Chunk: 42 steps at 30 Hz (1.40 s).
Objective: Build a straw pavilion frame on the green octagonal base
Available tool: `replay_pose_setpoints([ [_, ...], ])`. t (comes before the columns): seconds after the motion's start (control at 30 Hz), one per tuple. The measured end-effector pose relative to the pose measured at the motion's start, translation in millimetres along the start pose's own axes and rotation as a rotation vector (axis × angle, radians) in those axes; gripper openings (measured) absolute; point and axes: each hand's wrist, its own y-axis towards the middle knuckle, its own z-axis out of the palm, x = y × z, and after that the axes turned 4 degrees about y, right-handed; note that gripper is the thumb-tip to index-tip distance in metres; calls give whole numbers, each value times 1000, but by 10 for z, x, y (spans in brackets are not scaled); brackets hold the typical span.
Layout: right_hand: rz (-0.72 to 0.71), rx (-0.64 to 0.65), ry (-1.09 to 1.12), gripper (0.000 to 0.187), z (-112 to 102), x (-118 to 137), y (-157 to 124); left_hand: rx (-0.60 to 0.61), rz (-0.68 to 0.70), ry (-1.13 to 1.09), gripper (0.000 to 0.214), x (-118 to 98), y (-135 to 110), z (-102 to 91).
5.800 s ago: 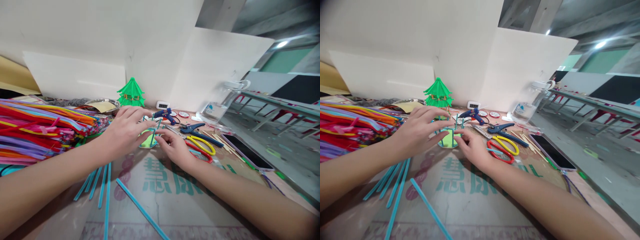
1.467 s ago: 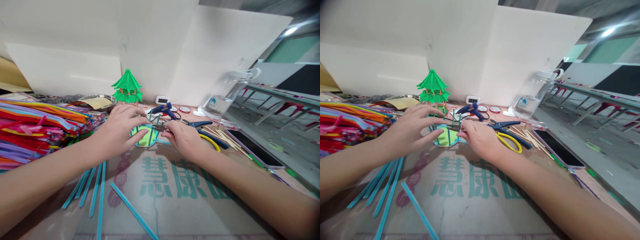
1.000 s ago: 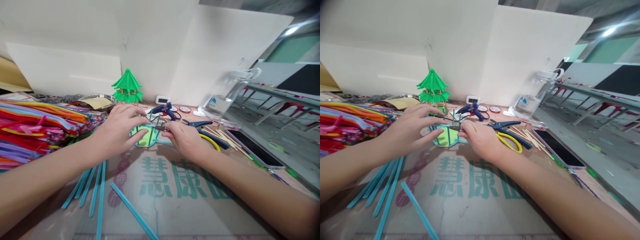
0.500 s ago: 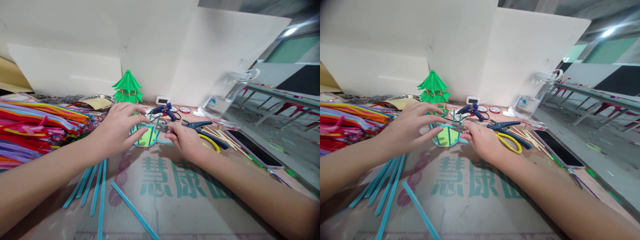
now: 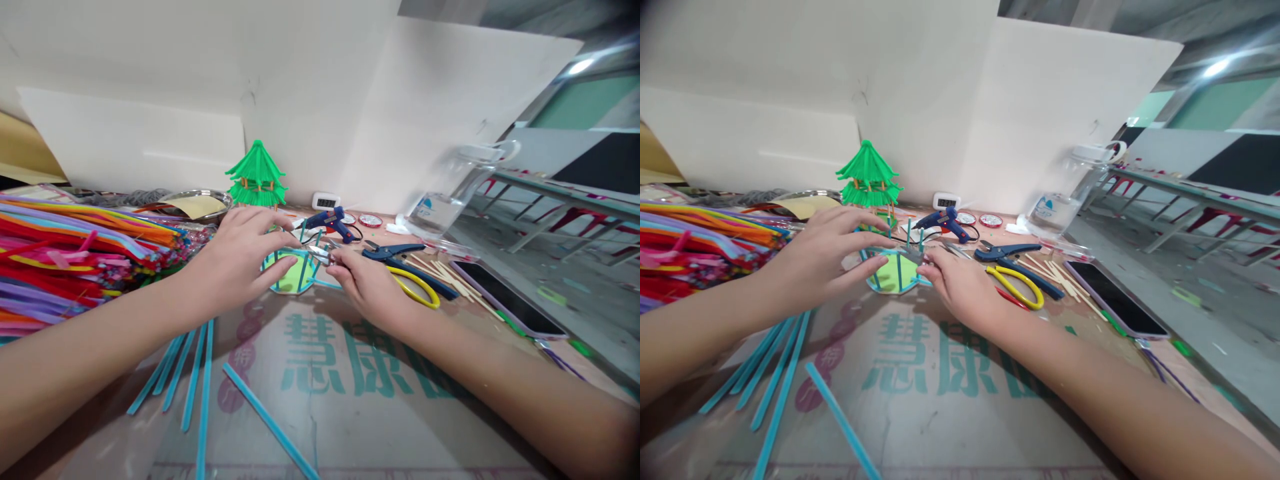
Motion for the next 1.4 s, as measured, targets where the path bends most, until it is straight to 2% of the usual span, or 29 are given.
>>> replay_pose_setpoints([
  [0.57, -3, 16, 76, 33, 2, -9, 4, 5, -2, 3, 27, 7, -5, 14],
  [0.73, -51, -88, 92, 33, -2, -20, -10, 14, -22, 9, 28, 4, 0, 12],
  [0.83, -141, -116, 78, 37, -35, 3, -54, 22, -30, 7, 29, -1, 0, 6],
  [1.0, -311, 34, 0, 47, -155, 122, -141, 7, -26, -9, 30, -6, 17, -55],
  [1.13, -383, 313, -153, 35, -252, 214, -158, -26, -49, -8, 31, 1, 42, -129],
  [1.2, -393, 412, -253, 32, -271, 228, -165, -28, -44, -7, 29, 0, 47, -145],
  [1.3, -397, 448, -334, 39, -269, 223, -180, -15, -26, -9, 26, -15, 42, -134],
  [1.4, -416, 386, -339, 48, -259, 209, -185, -7, -5, -11, 27, -37, 32, -100],
])
